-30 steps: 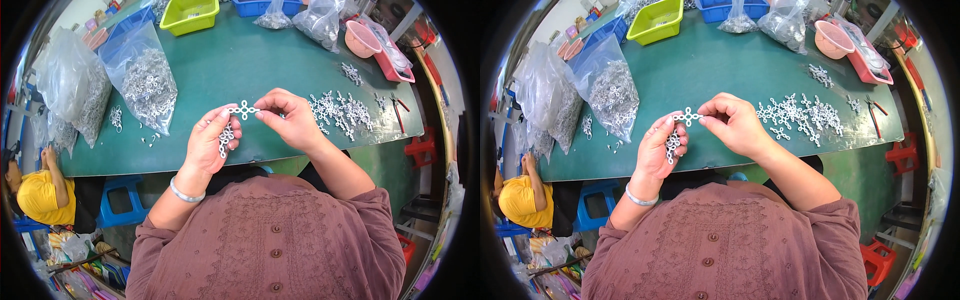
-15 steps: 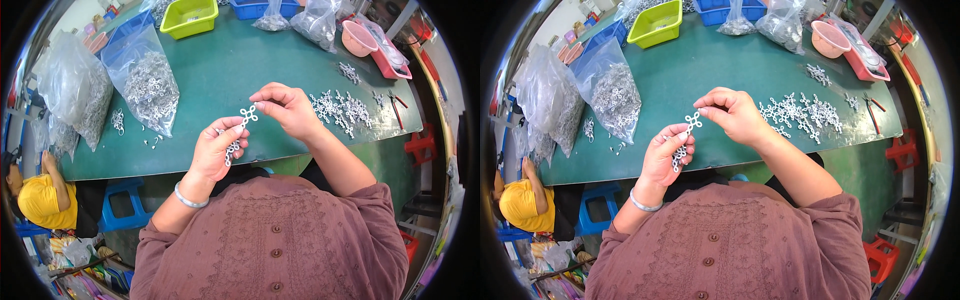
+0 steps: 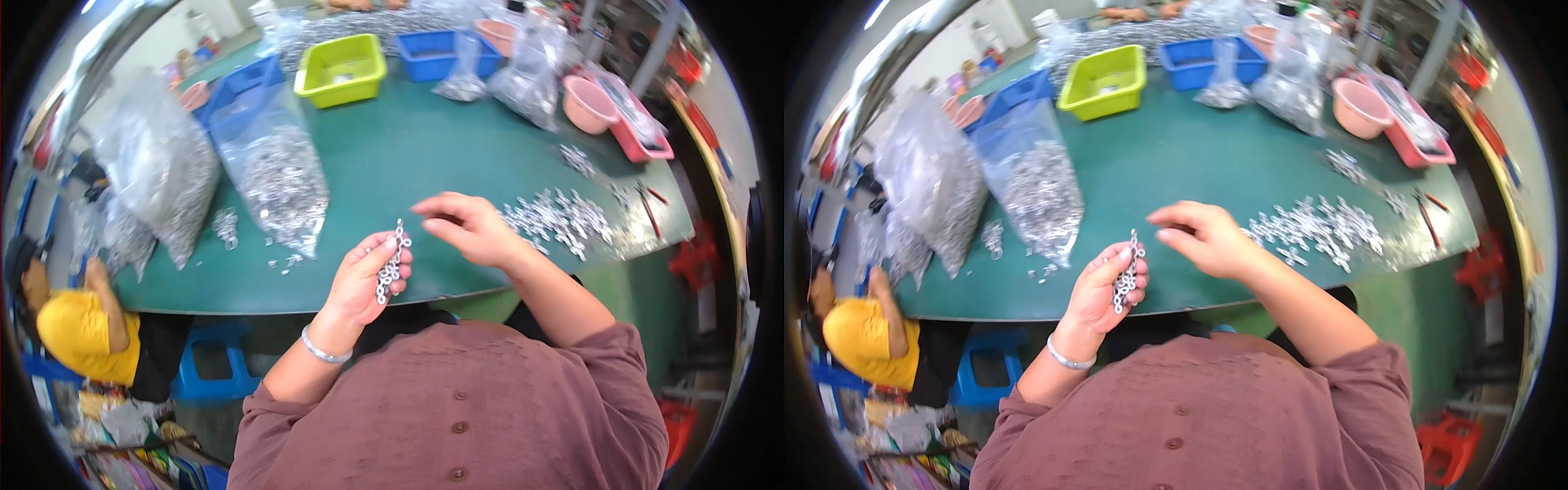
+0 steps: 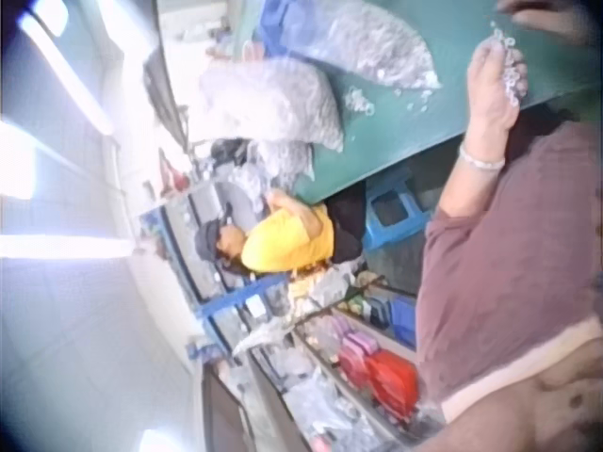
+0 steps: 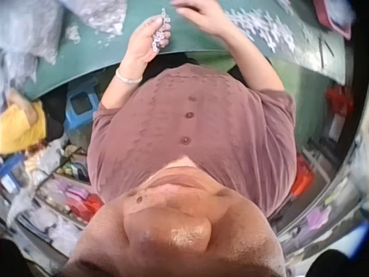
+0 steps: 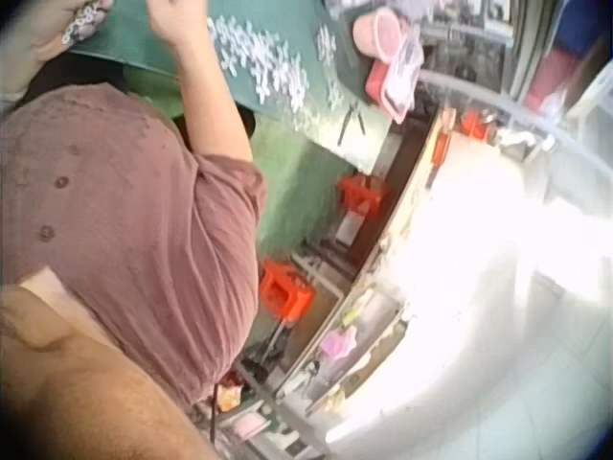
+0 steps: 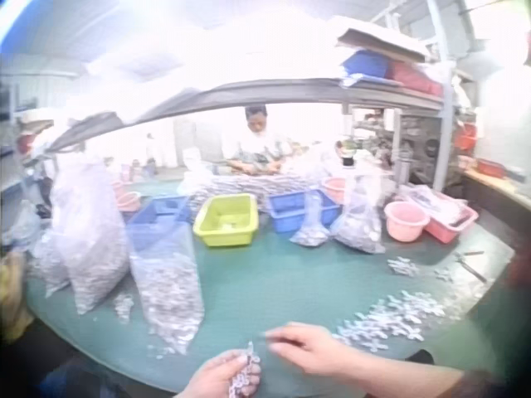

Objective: The person picks up and connects small clover-shaped metal components by hand at a workstation, placing finished pieces back onto the table.

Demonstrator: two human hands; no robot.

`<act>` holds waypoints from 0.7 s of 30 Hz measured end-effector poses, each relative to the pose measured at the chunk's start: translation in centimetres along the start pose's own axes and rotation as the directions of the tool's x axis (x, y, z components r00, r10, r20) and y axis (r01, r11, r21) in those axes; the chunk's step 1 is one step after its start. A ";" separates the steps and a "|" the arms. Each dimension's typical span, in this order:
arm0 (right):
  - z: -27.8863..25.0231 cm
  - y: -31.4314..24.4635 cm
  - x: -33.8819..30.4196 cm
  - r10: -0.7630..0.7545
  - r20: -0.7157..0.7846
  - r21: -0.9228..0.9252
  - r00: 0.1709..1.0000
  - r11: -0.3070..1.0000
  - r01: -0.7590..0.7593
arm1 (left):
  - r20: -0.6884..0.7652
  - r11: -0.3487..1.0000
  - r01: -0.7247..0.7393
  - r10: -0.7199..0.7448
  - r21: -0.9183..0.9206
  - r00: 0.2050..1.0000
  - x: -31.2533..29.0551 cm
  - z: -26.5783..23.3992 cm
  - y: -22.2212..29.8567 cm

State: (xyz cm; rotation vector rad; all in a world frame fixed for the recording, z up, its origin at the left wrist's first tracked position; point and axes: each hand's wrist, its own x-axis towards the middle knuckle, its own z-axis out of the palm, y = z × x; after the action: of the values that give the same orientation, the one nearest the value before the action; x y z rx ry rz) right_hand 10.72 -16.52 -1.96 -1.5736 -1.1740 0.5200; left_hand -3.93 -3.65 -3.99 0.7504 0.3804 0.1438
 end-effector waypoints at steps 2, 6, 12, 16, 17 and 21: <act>-0.4 0.9 -0.6 -0.018 -0.042 0.010 0.999 1.000 0.019 | 0.010 0.993 -0.110 0.110 0.038 0.994 -0.2 -0.3 3.1; -0.9 0.8 -0.9 0.117 -0.045 -0.021 0.992 0.993 -0.118 | 0.161 0.681 -0.632 0.623 0.370 0.765 1.1 -0.2 13.8; 1.4 -0.1 0.5 0.124 -0.017 0.046 0.992 0.991 -0.123 | 0.108 0.253 -0.461 0.774 0.850 0.624 5.9 -0.8 26.7; 0.5 -0.9 -0.4 0.136 -0.054 -0.026 0.989 0.990 -0.137 | -0.229 -0.340 0.327 0.296 0.882 0.927 7.7 -0.7 26.3; 0.3 -1.0 -0.7 0.152 -0.059 -0.033 0.987 0.987 -0.155 | -0.222 -0.341 0.315 0.284 0.886 0.933 7.8 -0.8 26.1; -0.3 -1.2 -1.0 0.160 -0.102 -0.114 0.982 0.979 -0.171 | -0.059 -0.176 0.100 0.228 0.979 0.972 6.9 -0.7 25.6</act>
State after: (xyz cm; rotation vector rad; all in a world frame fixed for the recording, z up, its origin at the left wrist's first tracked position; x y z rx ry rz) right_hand 10.03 -17.62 -0.99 -1.7926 -1.0265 0.4854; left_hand 2.39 17.15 11.19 2.4966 0.6707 -0.0326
